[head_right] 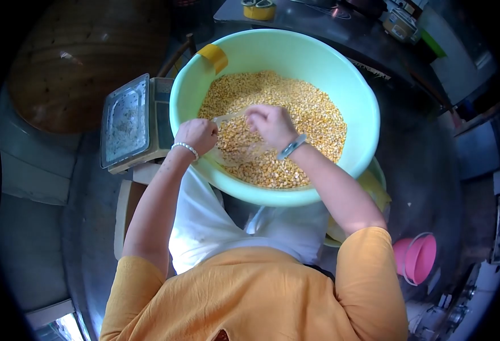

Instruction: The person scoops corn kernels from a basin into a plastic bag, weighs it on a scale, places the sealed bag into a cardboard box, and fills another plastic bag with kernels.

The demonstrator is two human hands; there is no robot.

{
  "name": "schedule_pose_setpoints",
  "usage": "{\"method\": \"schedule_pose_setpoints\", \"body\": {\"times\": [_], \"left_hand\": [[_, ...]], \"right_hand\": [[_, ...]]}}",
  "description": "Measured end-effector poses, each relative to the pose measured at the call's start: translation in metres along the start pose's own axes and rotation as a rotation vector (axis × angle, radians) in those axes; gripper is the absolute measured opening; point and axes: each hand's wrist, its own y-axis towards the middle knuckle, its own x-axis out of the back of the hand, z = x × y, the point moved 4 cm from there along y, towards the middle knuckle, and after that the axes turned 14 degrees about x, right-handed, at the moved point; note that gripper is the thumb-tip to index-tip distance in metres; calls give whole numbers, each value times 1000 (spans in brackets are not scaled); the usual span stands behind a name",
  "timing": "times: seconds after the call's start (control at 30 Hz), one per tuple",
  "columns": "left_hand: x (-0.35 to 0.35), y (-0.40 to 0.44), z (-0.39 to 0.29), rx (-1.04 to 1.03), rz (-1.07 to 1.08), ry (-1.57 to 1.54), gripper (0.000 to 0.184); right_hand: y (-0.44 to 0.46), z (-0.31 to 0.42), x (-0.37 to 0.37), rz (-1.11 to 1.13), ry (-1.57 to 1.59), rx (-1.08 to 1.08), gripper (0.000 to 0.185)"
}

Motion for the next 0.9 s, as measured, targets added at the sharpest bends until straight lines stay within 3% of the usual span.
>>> {"method": "schedule_pose_setpoints", "body": {"times": [0.07, 0.17, 0.27, 0.37, 0.47, 0.7, 0.9], "left_hand": [[0, 0, -1, 8, 16, 7, 14], [-1, 1, -1, 15, 34, 15, 14], [0, 2, -1, 25, 46, 19, 17], [3, -2, -3, 27, 42, 7, 21], [3, -1, -2, 12, 13, -10, 21], [-1, 0, 0, -3, -33, -16, 20], [0, 0, -1, 8, -22, -8, 18]], "right_hand": [[11, -21, 30, -122, -50, -172, 16], [8, -89, 57, 22, -518, -237, 20], [-23, -140, 52, 188, -705, -349, 24], [-36, -167, 29, 474, -679, -389, 27], [-34, -107, 15, 459, -633, -489, 30], [-38, -102, 13, 467, -665, -615, 46], [-42, -98, 11, 410, -663, -665, 47]]}}
